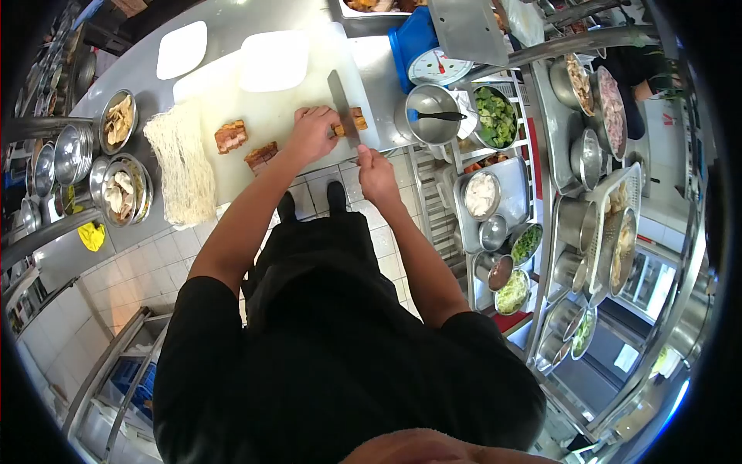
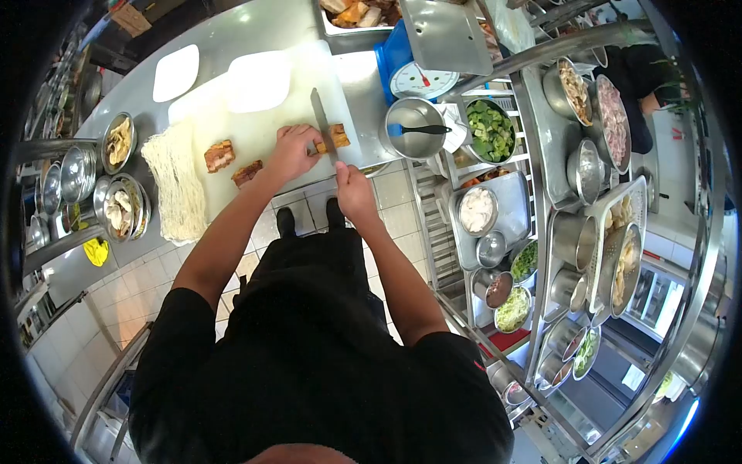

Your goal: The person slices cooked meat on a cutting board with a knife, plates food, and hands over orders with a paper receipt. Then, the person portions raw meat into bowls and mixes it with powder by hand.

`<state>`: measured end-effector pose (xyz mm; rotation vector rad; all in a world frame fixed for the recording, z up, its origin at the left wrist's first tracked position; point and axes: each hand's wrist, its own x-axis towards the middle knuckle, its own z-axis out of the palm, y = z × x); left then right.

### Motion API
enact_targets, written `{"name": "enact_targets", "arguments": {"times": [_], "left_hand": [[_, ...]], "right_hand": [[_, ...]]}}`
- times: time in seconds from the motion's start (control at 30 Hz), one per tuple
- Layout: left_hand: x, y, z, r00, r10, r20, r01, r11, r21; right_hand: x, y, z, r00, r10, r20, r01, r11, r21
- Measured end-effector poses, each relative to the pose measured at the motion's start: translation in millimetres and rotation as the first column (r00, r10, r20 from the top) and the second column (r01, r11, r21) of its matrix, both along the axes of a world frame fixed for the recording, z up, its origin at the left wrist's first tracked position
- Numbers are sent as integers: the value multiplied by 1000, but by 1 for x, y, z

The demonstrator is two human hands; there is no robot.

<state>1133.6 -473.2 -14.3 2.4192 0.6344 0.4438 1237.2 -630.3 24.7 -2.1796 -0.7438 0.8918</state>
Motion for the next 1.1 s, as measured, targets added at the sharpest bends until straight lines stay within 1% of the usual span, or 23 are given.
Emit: {"name": "enact_targets", "arguments": {"times": [0.07,0.1,0.13,0.2,0.23,0.3,0.4,0.53,0.63,0.7,0.8,0.9,1.0,1.03,1.1], "left_hand": [[1,-3,6,1000,16,-12,-15,1000,24],[2,-3,9,1000,25,-17,-24,999,38],[5,-4,10,999,21,26,-21,999,30],[12,-6,11,994,10,109,-12,1000,15],[16,-7,10,993,8,121,-10,1000,20],[24,-8,6,989,5,147,-10,999,31],[31,-4,-3,997,-22,79,20,1000,18],[34,-6,-4,997,-9,81,7,1000,28],[34,-1,-4,997,-18,75,17,1000,15],[31,-5,-7,999,-32,39,32,999,-5],[31,-9,-10,999,11,44,-12,1000,8],[28,-11,-8,991,42,127,-47,998,32],[17,-18,2,979,101,177,-115,991,74],[12,-21,4,970,146,197,-162,984,69],[1,-27,6,944,227,237,-246,968,53]], "right_hand": [[7,-15,17,997,-48,-54,47,999,-17],[11,-21,16,997,-57,-55,56,998,-21],[15,-27,16,996,-66,-55,65,998,-25],[19,-33,26,999,-42,-25,41,998,-57],[16,-31,34,997,-20,73,22,999,-38],[14,-33,26,996,3,92,3,998,-69],[15,-40,28,996,35,87,-29,997,-78],[16,-53,35,996,67,51,-62,993,-101],[15,-39,12,981,124,150,-108,988,-108],[22,-4,-24,976,116,187,-105,992,-65],[33,32,-29,973,85,215,-83,996,-19],[46,30,-10,998,54,-21,-55,997,-56],[53,43,9,974,115,196,-119,993,7],[51,56,28,957,127,261,-106,990,-94],[57,79,19,904,202,378,-162,978,-134]]}}
